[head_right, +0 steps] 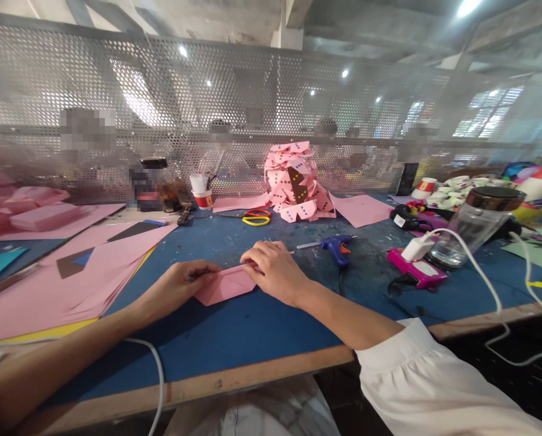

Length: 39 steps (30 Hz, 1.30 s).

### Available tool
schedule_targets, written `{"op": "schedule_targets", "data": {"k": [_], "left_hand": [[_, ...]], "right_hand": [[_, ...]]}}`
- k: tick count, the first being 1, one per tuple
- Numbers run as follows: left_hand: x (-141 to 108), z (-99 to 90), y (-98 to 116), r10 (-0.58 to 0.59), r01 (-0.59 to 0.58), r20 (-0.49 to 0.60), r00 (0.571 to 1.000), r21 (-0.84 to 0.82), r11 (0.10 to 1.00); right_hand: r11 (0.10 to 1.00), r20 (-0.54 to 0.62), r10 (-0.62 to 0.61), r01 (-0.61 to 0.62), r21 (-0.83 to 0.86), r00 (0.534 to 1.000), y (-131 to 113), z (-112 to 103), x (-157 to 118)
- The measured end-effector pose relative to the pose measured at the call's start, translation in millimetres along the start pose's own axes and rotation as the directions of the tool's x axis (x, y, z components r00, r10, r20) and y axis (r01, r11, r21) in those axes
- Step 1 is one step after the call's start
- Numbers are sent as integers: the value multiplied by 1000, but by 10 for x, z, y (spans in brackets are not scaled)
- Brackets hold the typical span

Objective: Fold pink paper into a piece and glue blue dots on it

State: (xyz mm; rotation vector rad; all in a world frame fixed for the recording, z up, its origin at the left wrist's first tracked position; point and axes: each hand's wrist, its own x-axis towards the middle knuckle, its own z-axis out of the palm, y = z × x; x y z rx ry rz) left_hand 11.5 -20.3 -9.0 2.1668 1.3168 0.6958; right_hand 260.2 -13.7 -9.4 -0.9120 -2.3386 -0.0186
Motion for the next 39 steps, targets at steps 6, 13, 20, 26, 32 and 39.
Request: {"op": "schedule_targets", "data": {"k": [6,13,20,26,32,39], "left_hand": [[-6,-2,27,-4,4,-5,1000,0,1000],[1,-6,38,-6,6,10,1000,-15,1000],[-4,-1,36,-5,5,7,1000,-14,1000],[-5,5,8,-5,6,11,1000,-25,1000],[-8,11,-7,-14,14,11,1000,-31,999],[5,15,-6,-22,22,11,1000,-18,1000]], "right_hand": [[1000,3,1,-1,3,1000,8,16,-7],[1000,16,2,-2,5,1000,8,14,-12],[1000,13,3,-3,7,1000,21,28,-16],[1000,13,-2,2,0,1000,19,27,-13],[1000,13,-1,1,1,1000,14,22,-10],[1000,21,3,-3,-3,1000,14,20,-13]]}}
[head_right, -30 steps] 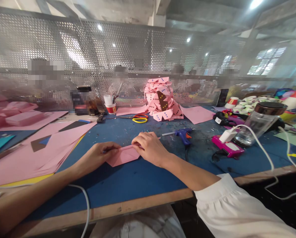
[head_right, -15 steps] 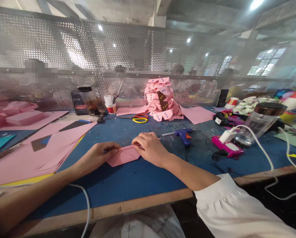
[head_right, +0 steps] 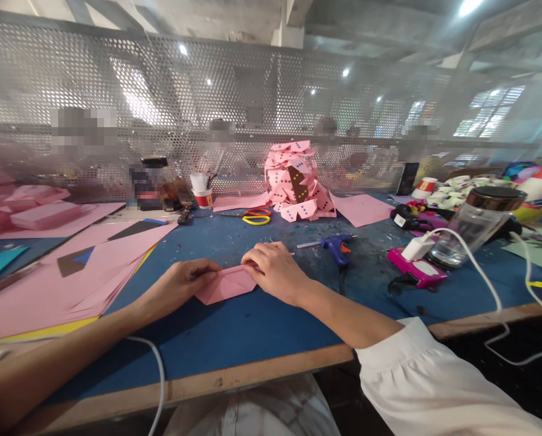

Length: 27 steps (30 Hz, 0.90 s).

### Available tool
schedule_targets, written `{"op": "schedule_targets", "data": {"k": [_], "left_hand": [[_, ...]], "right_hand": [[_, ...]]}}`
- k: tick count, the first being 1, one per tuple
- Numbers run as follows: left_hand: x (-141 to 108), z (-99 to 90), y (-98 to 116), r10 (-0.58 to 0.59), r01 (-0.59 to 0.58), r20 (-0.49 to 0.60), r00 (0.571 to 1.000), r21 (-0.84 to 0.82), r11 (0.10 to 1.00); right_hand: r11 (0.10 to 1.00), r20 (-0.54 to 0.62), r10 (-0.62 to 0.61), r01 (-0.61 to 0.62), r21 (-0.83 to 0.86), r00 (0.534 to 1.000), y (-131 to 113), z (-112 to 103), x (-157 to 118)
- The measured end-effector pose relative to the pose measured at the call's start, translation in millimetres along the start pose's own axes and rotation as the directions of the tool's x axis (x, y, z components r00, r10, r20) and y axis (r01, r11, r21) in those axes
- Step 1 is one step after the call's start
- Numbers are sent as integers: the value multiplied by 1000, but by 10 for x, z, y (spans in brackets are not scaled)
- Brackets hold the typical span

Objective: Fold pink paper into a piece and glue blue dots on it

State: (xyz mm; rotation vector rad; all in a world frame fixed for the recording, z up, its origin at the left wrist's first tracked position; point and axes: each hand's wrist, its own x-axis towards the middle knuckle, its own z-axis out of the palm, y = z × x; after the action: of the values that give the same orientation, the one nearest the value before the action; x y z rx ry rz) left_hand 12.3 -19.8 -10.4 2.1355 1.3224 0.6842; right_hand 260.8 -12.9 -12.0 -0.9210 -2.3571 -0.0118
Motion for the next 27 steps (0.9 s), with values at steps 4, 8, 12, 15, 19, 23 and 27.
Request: {"op": "schedule_targets", "data": {"k": [4,8,12,15,19,23,27], "left_hand": [[3,5,-22,7,-7,0,1000,2,1000],[1,6,-34,5,-5,1,1000,2,1000],[-3,1,-18,5,-5,5,1000,5,1000],[-4,2,-16,-5,5,5,1000,11,1000],[-4,8,-27,-2,2,5,1000,10,1000],[-4,4,-18,7,-7,9,1000,15,1000],[-12,-3,-7,6,-6,13,1000,13,1000]], "right_hand": [[1000,3,-4,4,0,1000,4,4,2],[1000,1,-6,6,5,1000,8,15,-1],[1000,2,-1,1,7,1000,4,15,-2],[1000,10,2,-2,11,1000,0,8,0],[1000,11,2,-2,13,1000,6,9,2],[1000,18,3,-3,28,1000,16,18,4],[999,22,9,-10,34,1000,17,24,3]]}}
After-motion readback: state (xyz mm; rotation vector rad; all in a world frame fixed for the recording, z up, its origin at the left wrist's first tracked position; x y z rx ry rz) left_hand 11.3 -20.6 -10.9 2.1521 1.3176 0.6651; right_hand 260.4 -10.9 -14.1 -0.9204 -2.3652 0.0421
